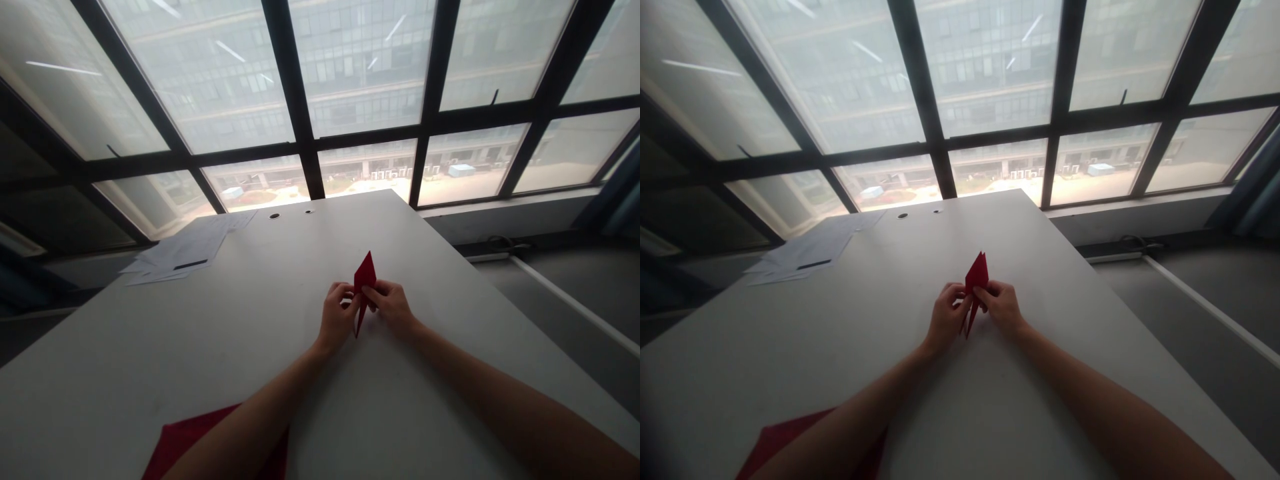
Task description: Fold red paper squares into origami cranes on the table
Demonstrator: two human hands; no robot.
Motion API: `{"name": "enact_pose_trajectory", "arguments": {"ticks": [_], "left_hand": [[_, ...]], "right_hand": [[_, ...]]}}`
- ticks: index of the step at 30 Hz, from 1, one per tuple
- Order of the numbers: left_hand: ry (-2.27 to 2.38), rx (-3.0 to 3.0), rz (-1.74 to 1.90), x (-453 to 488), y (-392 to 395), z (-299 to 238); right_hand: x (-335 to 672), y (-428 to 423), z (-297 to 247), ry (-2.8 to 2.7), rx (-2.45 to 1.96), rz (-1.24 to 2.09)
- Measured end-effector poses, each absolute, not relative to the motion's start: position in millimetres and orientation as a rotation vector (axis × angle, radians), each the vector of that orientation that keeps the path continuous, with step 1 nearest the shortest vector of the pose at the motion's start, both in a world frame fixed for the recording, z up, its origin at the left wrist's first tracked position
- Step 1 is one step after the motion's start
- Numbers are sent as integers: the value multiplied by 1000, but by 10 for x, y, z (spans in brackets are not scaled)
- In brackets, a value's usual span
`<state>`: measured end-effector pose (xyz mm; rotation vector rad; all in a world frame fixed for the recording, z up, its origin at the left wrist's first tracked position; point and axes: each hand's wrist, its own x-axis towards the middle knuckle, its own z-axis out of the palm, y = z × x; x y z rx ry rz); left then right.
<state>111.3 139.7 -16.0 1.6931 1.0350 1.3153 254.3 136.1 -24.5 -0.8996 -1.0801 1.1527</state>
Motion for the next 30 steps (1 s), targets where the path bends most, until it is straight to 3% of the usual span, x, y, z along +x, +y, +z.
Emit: {"name": "enact_pose_trajectory", "arguments": {"ticks": [7,14,22,30], "left_hand": [[1053,1805,1252,1133,1378,-197],[1062,1676,1395,1106,1394,-181],[905,1388,1563,1076,1380,-126],[966,1675,1528,1050,1365,-131]], "right_hand": [[2560,1418,-252,-713,-900,1147],[2558,1406,-216,-736,-901,1181],[2645,1428,-238,-762,-804,1429],[2638,1338,-202,-840,-760,1697]]}}
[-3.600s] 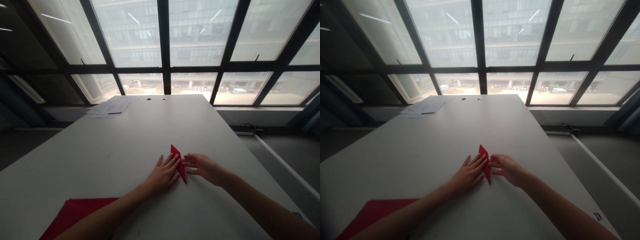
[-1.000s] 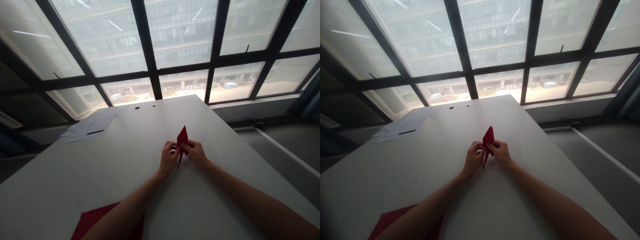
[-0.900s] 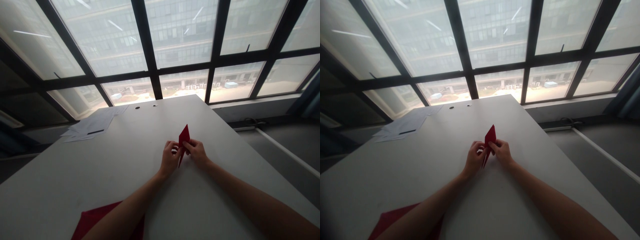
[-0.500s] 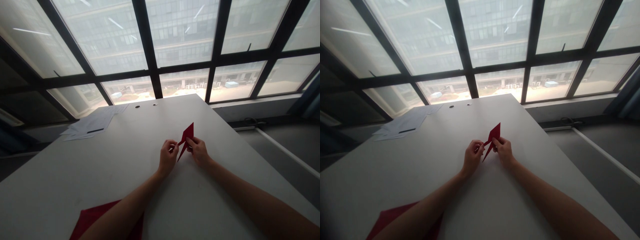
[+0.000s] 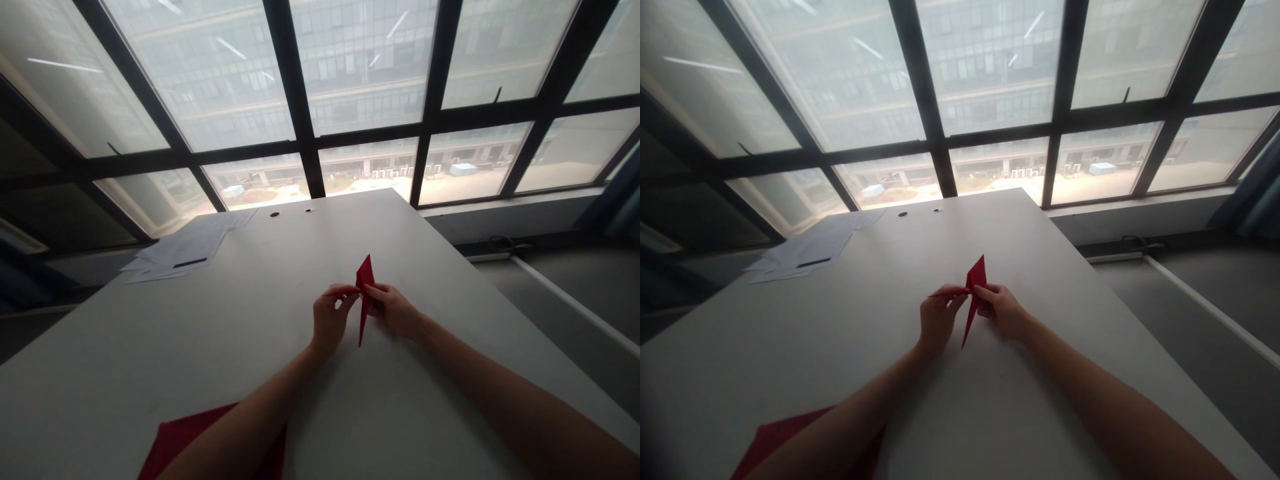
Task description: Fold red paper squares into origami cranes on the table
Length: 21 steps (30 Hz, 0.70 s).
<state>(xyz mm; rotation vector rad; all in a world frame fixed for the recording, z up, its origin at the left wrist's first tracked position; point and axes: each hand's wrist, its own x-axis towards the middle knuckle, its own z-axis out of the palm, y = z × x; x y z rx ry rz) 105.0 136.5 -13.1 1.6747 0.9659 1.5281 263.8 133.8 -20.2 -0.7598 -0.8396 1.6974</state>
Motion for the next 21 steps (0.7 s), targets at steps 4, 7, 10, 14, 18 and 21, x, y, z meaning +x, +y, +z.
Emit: {"name": "enact_pose_trajectory", "arguments": {"ticks": [4,7,10,14,18,21], "left_hand": [[964,1886,1576,1017,1341,-71],[982,1955,1584,1005,1328,-55],[1002,1978,1565,1005,1326,-73],[1108,1950,1571,1016,1341,-112],[1054,1854,1583,1035,1360,-154],[977,1727,1606,1042,1373,-170]], "right_hand": [[2620,1341,-197,-852,-757,1691],[2601,1357,-211,-835,-761,1662],[2592,1360,-224,-842,-758,1656],[2612,1340,-212,-951,-738,1696],[2633,1309,-169,-1060,-699,1731],[2622,1298,-153,-1106,-701,1709]]}}
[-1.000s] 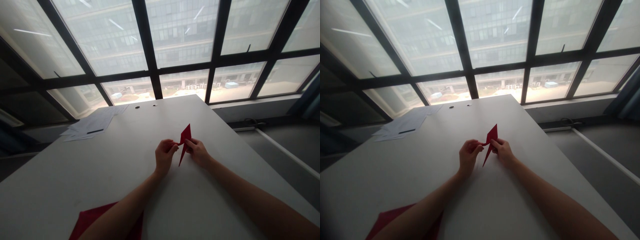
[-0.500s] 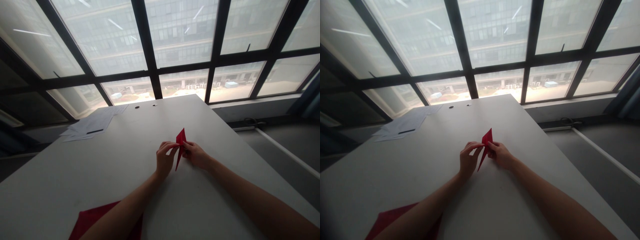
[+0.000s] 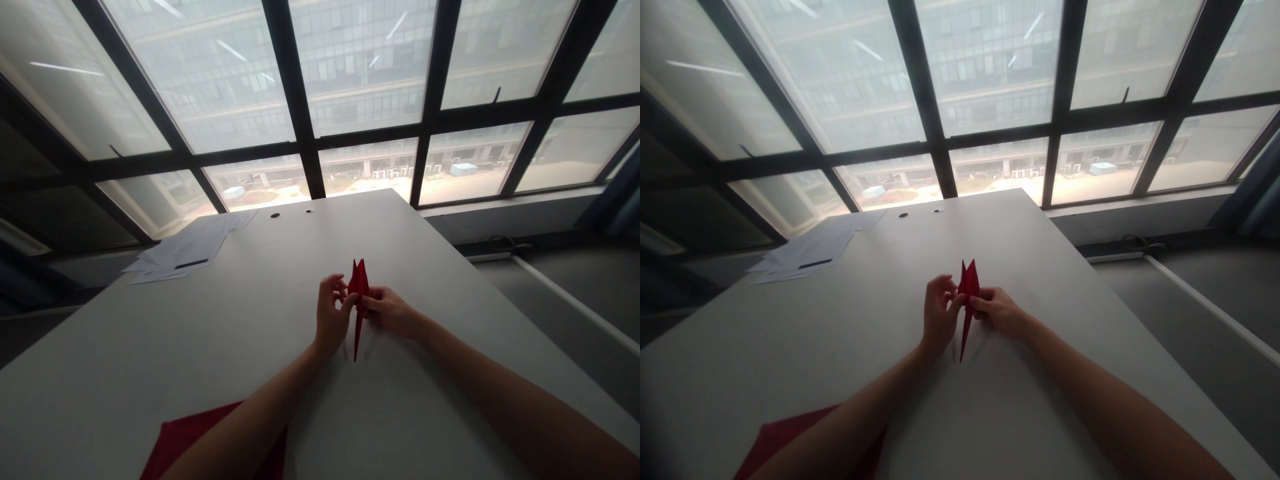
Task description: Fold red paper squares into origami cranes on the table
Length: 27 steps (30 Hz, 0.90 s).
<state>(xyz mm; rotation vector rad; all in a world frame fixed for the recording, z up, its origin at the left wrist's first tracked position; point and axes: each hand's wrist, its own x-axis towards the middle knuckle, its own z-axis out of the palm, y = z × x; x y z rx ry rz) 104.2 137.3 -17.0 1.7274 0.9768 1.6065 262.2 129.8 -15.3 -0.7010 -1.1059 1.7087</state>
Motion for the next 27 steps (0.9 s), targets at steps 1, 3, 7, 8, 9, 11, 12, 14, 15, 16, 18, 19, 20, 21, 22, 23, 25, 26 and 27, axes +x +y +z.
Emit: {"name": "enact_pose_trajectory", "arguments": {"ticks": [1,3,7,8,9,11,12,14,15,16,18,19,20,21,22,23,25,26,27], "left_hand": [[967,1713,1596,1041,1376,-168],[964,1739,1539,1037,1381,-155],[906,1735,1415,1038,1383,-124],[886,1692,1386,1042,1384,-122],[868,1648,1358,1046,1386,-124],[844,1571,1330,1049,1394,-130],[838,1540,1333,1047,1401,-132],[832,1485,1347,1036,1418,-131],[830,1459,1339,1029,1428,-127],[829,1437,1314,1021,1437,-122],[830,1434,1217,1008,1457,-113],[837,1447,1161,1003,1469,-111],[849,1458,1115,999,1481,-112],[861,1460,1087,997,1494,-117],[870,1443,1083,995,1508,-124],[874,1403,1100,993,1522,-133],[875,1267,1177,989,1549,-152],[872,1189,1216,988,1560,-160],[867,1120,1249,987,1569,-168]], "right_hand": [[2613,1298,-155,-1107,-712,1692],[2590,1300,-165,-1092,-735,1637],[2548,1301,-191,-1047,-769,1498],[2541,1301,-197,-1042,-785,1466],[2536,1302,-202,-1041,-804,1434],[2529,1302,-209,-1050,-832,1375],[2527,1302,-210,-1053,-839,1347],[2527,1303,-205,-1057,-852,1295],[2530,1303,-199,-1066,-861,1269],[2534,1304,-192,-1080,-871,1242],[2545,1310,-178,-1122,-893,1202],[2551,1315,-174,-1131,-906,1186],[2556,1321,-173,-1127,-919,1166],[2559,1327,-174,-1111,-935,1143],[2559,1332,-177,-1091,-953,1114],[2555,1334,-181,-1074,-971,1071],[2538,1328,-190,-1082,-994,969],[2526,1320,-194,-1117,-998,926],[2515,1310,-197,-1167,-998,893]]}}
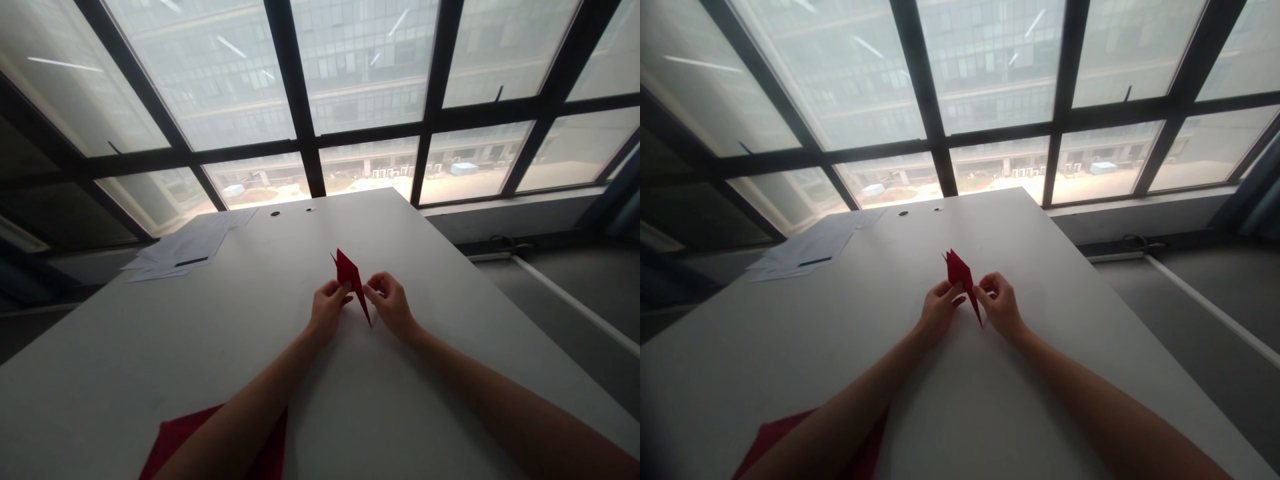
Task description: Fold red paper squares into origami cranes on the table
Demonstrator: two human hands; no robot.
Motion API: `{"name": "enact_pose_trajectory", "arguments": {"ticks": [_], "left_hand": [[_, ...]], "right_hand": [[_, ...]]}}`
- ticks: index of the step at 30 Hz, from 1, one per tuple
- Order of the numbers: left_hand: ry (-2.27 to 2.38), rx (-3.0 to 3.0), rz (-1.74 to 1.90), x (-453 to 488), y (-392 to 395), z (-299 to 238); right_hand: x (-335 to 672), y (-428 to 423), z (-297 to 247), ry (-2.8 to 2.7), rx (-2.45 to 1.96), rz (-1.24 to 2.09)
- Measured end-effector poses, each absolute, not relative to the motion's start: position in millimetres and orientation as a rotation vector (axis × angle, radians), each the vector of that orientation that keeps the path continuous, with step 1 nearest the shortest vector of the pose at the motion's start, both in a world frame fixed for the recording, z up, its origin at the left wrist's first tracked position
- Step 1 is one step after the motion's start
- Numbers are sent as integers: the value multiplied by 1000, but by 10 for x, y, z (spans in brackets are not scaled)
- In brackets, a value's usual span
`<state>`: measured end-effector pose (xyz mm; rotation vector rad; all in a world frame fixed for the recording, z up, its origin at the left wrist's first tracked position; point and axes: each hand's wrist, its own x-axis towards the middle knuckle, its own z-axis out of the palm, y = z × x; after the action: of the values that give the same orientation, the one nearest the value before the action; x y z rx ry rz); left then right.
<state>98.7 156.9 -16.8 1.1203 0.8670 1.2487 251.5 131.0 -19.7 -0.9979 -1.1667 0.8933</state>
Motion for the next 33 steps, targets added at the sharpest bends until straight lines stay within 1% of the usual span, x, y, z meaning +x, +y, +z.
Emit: {"name": "enact_pose_trajectory", "arguments": {"ticks": [4,18,25,28,33], "left_hand": [[833,1027,1270,990,1579,-186],[799,1070,1274,990,1564,-187],[717,1007,1197,957,1594,-195],[707,949,1217,955,1605,-194],[791,952,1290,988,1597,-200]], "right_hand": [[2495,1278,-203,-1311,-1008,863],[2498,1255,-200,-1307,-1007,827],[2494,1237,-186,-1451,-983,785],[2483,1232,-209,-1536,-1022,659],[2541,1243,-205,-1677,-1157,312]]}}
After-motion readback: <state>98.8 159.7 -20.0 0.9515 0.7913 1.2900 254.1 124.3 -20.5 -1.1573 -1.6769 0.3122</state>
